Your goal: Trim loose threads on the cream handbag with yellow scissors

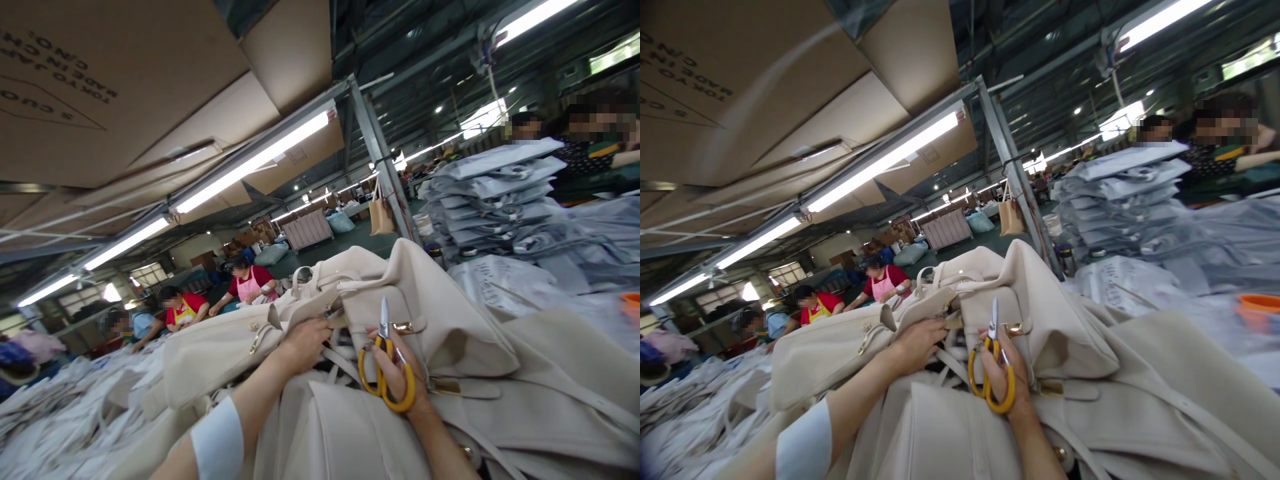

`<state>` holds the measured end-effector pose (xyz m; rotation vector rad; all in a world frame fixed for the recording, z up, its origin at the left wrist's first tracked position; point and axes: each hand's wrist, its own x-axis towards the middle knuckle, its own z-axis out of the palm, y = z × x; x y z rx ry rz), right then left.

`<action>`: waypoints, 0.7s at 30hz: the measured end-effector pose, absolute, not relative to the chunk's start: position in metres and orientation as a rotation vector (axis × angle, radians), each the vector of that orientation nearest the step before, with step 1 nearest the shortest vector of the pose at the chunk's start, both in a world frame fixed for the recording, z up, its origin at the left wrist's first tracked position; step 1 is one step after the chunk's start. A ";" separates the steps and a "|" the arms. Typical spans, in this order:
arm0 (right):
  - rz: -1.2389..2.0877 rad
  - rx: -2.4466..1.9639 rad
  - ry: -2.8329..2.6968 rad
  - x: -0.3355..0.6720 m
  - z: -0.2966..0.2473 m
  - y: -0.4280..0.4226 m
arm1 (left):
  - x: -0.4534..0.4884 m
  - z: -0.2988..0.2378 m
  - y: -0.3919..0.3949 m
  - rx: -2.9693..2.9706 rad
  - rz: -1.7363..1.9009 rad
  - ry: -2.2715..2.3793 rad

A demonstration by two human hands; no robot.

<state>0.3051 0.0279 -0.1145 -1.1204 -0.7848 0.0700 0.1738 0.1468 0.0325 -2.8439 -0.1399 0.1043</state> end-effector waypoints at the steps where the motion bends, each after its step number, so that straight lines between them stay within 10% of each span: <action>1: 0.069 -1.118 -0.784 0.305 -0.115 0.028 | 0.176 0.035 0.157 -2.826 0.120 -0.168; 21: 0.066 -1.113 -0.781 0.306 -0.118 0.030 | 0.196 0.023 0.138 -2.531 0.145 -0.050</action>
